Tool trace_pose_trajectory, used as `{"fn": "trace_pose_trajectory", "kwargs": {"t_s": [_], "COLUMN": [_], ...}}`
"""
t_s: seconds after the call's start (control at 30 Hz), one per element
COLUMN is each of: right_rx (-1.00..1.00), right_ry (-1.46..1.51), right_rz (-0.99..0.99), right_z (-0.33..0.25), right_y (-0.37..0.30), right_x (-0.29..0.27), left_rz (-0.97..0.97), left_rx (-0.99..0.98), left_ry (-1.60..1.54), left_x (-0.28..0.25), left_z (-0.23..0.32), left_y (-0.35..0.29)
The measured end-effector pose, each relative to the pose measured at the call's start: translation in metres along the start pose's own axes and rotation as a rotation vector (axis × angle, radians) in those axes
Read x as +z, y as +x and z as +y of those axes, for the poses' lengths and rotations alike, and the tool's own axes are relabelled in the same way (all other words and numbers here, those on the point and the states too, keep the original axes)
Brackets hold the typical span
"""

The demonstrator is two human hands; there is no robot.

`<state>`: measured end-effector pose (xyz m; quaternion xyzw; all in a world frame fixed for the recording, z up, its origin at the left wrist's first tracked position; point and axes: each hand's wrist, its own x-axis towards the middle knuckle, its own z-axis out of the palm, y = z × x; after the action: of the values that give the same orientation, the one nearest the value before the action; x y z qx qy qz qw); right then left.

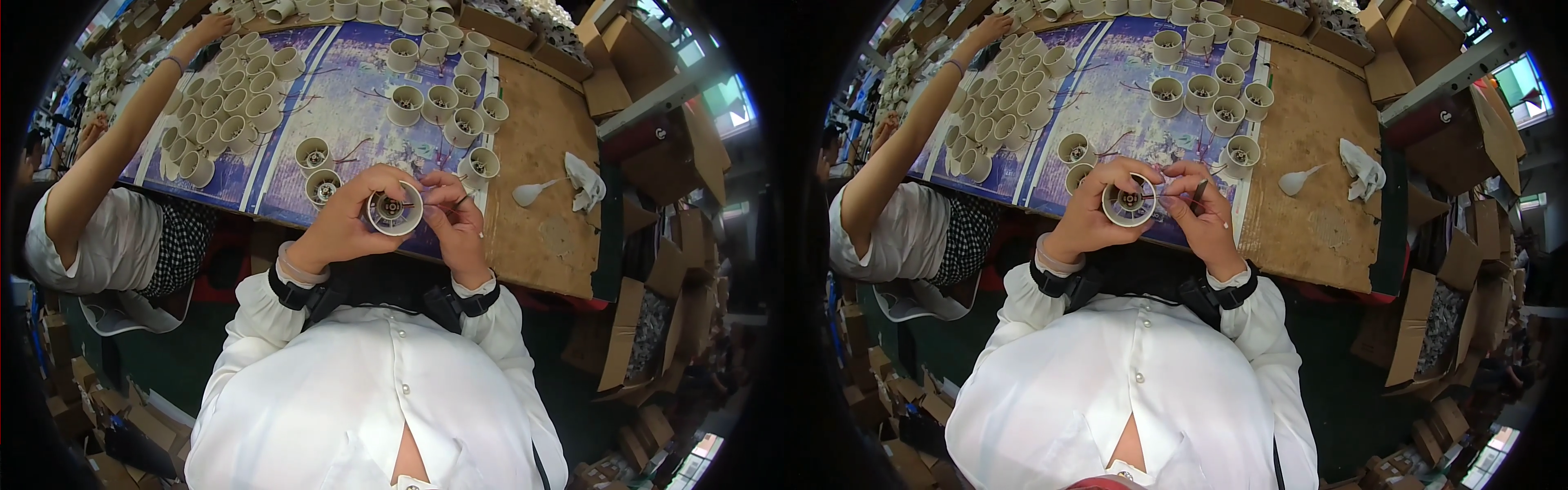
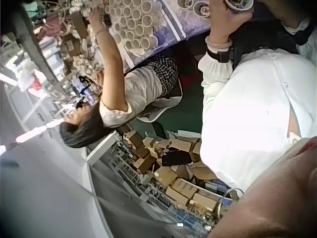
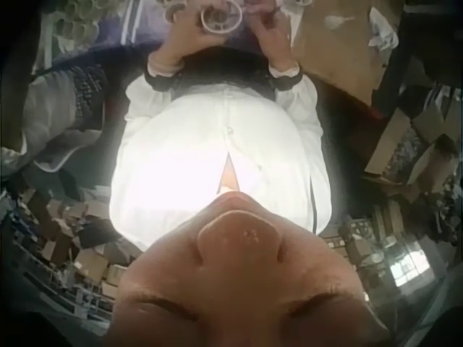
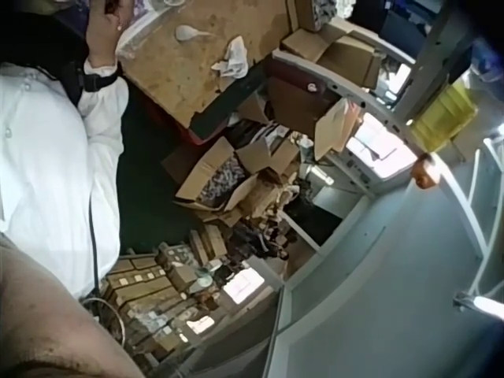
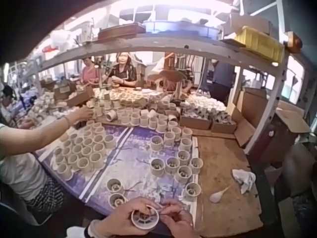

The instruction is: The person assembles a light fixture by using a tool to tuck wires into a plastic housing and applying glue from a squeeze bottle to the internal components. They then pick up another housing, thread a wire through a side hole, and repeat the assembly process.

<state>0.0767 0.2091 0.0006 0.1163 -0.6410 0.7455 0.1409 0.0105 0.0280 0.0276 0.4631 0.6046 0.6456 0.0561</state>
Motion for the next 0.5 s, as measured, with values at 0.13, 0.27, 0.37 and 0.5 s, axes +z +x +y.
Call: {"fn": "trace_pose_trajectory", "kwargs": {"t_s": [0.13,0.27,0.37,0.5], "right_rx": [0.063,0.051,0.098,0.167], "right_ry": [-0.016,0.004,0.063,0.11], "right_rz": [0.095,0.119,0.135,0.167], "right_z": [0.0,0.004,0.005,0.005], "right_y": [-0.003,-0.006,-0.011,-0.012], "right_x": [0.004,0.009,0.011,0.013], "left_rz": [-0.006,0.001,-0.002,0.107], "left_rx": [-0.013,0.009,0.033,-0.079], "left_ry": [0.008,0.033,0.034,-0.085], "left_x": [0.002,0.003,0.005,0.013], "left_z": [-0.001,-0.003,-0.006,-0.007], "left_y": [-0.001,-0.003,-0.005,-0.009]}}
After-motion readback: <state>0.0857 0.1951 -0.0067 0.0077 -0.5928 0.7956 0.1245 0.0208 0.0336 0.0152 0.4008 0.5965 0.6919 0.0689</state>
